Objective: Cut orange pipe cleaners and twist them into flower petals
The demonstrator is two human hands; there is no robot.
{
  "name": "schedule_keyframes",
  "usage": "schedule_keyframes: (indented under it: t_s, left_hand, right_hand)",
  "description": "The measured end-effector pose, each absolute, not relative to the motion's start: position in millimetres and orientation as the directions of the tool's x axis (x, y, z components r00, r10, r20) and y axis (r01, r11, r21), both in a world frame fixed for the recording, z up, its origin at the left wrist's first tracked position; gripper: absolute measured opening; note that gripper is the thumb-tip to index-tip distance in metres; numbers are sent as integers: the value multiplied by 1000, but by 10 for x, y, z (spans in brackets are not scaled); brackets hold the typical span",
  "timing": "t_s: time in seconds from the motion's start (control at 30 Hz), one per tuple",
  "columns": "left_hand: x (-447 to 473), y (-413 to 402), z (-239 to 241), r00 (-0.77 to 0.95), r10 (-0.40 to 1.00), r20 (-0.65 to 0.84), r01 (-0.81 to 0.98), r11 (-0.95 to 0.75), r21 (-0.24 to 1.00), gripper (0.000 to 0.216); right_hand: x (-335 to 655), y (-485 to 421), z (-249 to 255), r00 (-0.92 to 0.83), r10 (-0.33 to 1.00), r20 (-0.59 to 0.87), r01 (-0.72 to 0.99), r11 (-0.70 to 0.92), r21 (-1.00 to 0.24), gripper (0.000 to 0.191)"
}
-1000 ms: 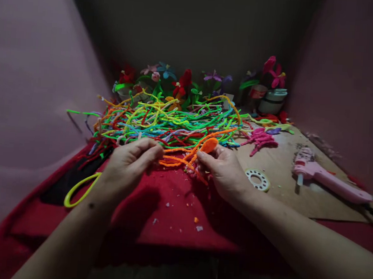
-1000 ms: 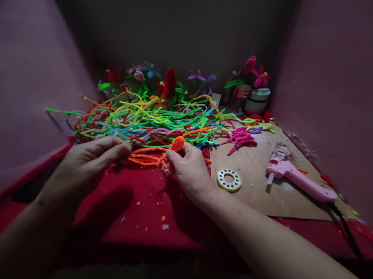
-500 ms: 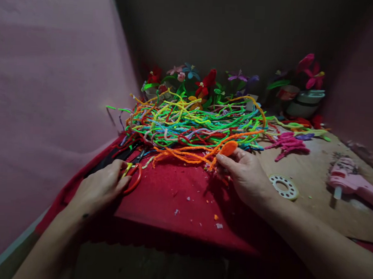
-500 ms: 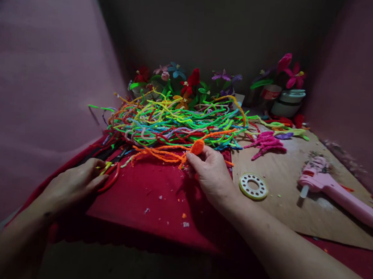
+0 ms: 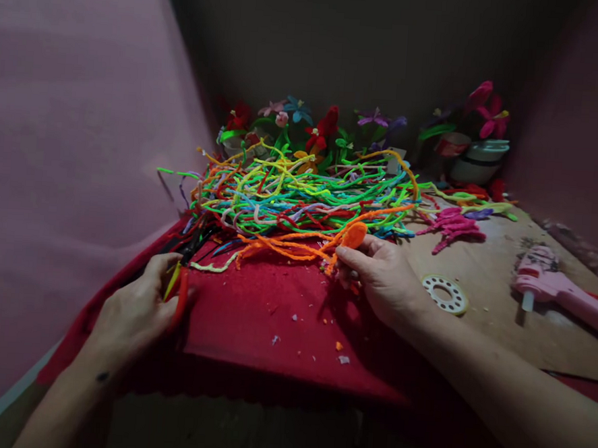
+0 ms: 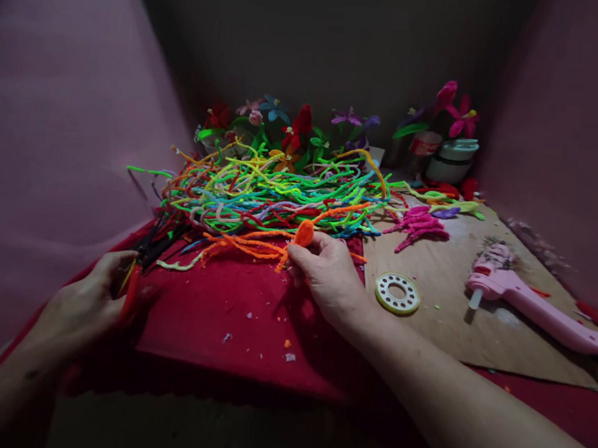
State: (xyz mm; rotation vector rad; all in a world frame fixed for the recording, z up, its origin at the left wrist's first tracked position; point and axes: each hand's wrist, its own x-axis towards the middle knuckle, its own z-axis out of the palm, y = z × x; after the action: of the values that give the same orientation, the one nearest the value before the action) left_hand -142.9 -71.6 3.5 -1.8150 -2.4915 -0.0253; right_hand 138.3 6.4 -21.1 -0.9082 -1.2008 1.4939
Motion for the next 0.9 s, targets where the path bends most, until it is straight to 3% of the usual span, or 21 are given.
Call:
schedule_keyframes:
  t_s: [0.1, 0.17, 0.23, 0.33, 0.57, 0.77, 0.9]
  left_hand:
    - [-1312, -736, -15, 48, 990, 130, 999, -45, -19, 41]
    - [-1208, -745, -66, 279, 945, 169, 960, -272, -64, 40]
    - [-1095, -742, -93, 384, 911, 151, 919, -360, -160, 41]
    - [-966, -715, -86, 410, 907, 93, 886, -372, -277, 44]
    - [-950, -669, -107, 445, 890, 102, 855, -387, -346, 45]
    - [-982, -670, -161, 556, 807, 198, 814, -481, -325, 41]
    - [-1029, -663, -183, 598, 777, 196, 798, -556, -231, 42]
  right_hand:
    - [1390, 65, -209, -266, 964, 28, -244, -39, -969, 12]
    - [1396, 65, -212, -300, 953, 38, -251, -40, -967, 10]
    - [1401, 61, -209, -342, 939, 45, -248, -44, -968, 8]
    - [1406, 51, -184, -388, 921, 23, -241, -78, -967, 9]
    - [1412, 47, -119, -411, 911, -40, -190, -129, -973, 13]
    - [1414, 37, -112, -432, 900, -63, -191, -159, -969, 15]
    - [1413, 45, -120, -443, 895, -55, -201, -159, -966, 13]
